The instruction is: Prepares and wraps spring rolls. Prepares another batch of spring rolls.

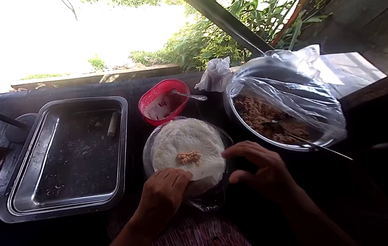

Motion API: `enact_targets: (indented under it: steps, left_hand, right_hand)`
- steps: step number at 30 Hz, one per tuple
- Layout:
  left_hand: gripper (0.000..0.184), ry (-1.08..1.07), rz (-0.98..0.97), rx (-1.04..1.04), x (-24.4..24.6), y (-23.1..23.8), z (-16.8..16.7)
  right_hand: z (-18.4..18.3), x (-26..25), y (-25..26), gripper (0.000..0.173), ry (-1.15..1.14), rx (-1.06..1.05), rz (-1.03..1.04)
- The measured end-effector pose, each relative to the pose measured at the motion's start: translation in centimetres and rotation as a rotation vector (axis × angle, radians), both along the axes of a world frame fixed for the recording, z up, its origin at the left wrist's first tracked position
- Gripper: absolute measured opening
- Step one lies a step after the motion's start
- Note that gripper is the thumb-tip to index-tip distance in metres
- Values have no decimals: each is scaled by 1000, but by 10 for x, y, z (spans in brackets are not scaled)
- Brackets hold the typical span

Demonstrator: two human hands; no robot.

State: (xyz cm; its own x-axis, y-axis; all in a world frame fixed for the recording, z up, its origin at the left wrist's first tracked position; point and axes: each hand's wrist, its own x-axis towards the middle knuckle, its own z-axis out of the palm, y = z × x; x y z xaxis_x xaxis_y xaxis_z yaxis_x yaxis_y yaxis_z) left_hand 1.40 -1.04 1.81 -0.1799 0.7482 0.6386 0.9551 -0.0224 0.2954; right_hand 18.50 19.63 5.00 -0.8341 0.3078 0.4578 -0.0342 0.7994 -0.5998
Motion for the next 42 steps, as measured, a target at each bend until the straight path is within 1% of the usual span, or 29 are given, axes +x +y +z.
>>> enact_targets:
  steps: [1, 2, 4, 7, 10, 12, 14, 17, 19, 21, 23, 25, 26, 27, 30, 32, 37, 42]
  left_hand:
    - [28, -6, 23, -3, -3, 5, 6]
    - [30, -13, 47, -5, -8, 11, 11]
    - [29, -34, 97, -12, -21, 25, 18]
    - [24, -45, 148, -79, -47, 49, 16]
    - [21, -55, 163, -186, -67, 66, 8]
    - [26, -58, 151, -271, -73, 70, -1]
    - [36, -64, 130, -336, -72, 67, -6]
    - [51, -46, 131, -381, -64, 57, -7]
    - [55, -58, 143, -409, -58, 50, -6]
    - [57, -65, 154, -408, -53, 46, -4]
    - [51, -28, 170, -341, -49, 44, -3]
    - [30, 34, 190, -231, -44, 45, 0]
    - [22, 38, 190, -210, -41, 45, 3]
    - [20, 25, 182, -219, -36, 43, 6]
    - [20, -67, 136, -327, -24, 38, 10]
    - [17, -93, 130, -352, -18, 34, 11]
    - [10, -48, 179, -297, -6, 27, 6]
    - [9, -20, 206, -231, 3, 25, 0]
  right_hand:
    - [-6, -12, -8, 49, 26, -43, 59]
    - [-10, -23, -11, 48, 48, -52, 68]
    - [-18, -46, -7, 41, 61, -36, -9]
    - [-22, -78, 10, 37, -66, -35, -123]
    - [-26, -97, 22, 36, -177, 22, -144]
    - [-31, -99, 24, 35, -193, 80, -134]
    - [-37, -96, 22, 36, -194, 112, -112]
    - [-43, -86, 17, 45, -177, 157, -90]
    - [-45, -78, 15, 49, -175, 182, -82]
    - [-41, -72, 15, 50, -183, 198, -61]
    - [-35, -68, 15, 42, -161, 217, -29]
    - [-29, -68, 10, 28, -109, 266, 10]
    - [-27, -68, 6, 23, -89, 293, 36]
    - [-26, -69, 1, 22, -83, 312, 70]
    - [-30, -71, -11, 25, -98, 346, 169]
    - [-34, -72, -15, 24, -88, 359, 196]
    - [-38, -68, -23, 22, -34, 424, 181]
    - [-45, -63, -24, 26, -4, 465, 156]
